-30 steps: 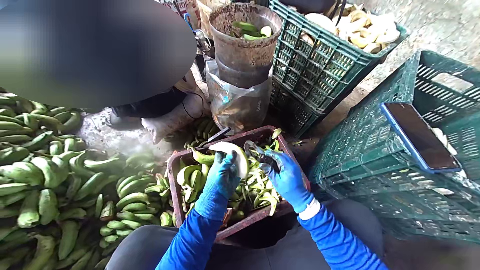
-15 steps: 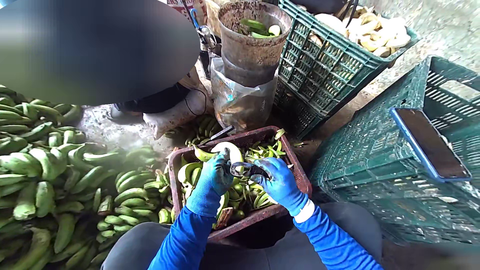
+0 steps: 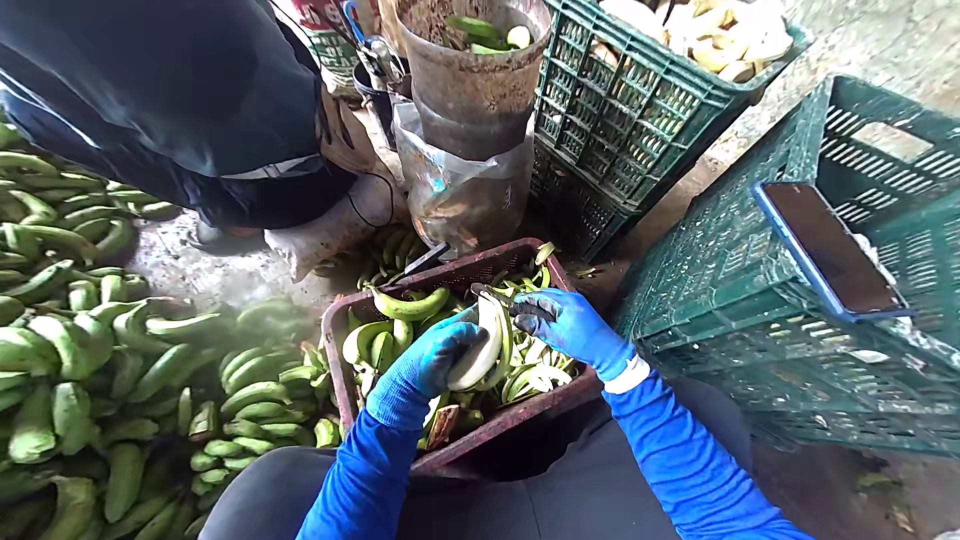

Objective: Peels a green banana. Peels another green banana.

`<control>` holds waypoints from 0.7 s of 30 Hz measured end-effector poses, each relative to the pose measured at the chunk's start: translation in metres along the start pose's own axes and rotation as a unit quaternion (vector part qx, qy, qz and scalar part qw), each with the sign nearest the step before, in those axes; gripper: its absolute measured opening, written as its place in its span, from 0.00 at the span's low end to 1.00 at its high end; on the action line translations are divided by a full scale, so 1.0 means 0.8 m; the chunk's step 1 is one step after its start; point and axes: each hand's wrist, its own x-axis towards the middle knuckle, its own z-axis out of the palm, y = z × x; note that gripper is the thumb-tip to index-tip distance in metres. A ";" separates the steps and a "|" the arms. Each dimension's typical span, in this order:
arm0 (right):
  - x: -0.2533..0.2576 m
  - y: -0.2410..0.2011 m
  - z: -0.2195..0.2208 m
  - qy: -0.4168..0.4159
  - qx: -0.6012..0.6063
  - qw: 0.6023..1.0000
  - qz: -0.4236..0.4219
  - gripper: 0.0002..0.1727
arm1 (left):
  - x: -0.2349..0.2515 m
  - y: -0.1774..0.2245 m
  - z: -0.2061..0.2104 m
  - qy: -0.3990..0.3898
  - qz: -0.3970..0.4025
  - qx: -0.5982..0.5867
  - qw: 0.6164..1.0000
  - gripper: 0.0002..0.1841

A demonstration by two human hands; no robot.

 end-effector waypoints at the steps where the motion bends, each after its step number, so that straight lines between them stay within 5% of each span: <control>1: 0.000 0.002 -0.001 0.003 -0.009 1.000 0.004 0.22 | -0.001 0.000 0.000 0.001 0.002 0.000 1.000 0.20; 7: 0.013 0.028 -0.004 0.063 -0.109 0.978 0.165 0.23 | 0.003 -0.001 0.005 -0.052 0.035 -0.034 0.997 0.31; 10: 0.003 0.010 0.000 0.123 -0.097 0.983 0.099 0.25 | 0.015 -0.014 0.001 0.032 0.114 -0.120 0.986 0.34; 13: -0.015 -0.007 0.022 0.138 -0.062 0.988 0.001 0.26 | 0.019 -0.017 -0.002 0.113 0.142 -0.276 0.944 0.20; 15: -0.021 -0.012 0.037 0.128 -0.059 0.988 -0.058 0.27 | 0.020 -0.006 0.003 0.178 0.133 -0.377 0.899 0.20; 18: -0.020 -0.012 0.051 0.108 -0.057 0.988 -0.097 0.30 | 0.020 -0.003 0.000 0.180 0.142 -0.442 0.867 0.18; 21: -0.016 -0.010 0.052 0.114 -0.054 0.985 -0.121 0.29 | 0.019 -0.006 0.001 0.176 0.125 -0.418 0.882 0.19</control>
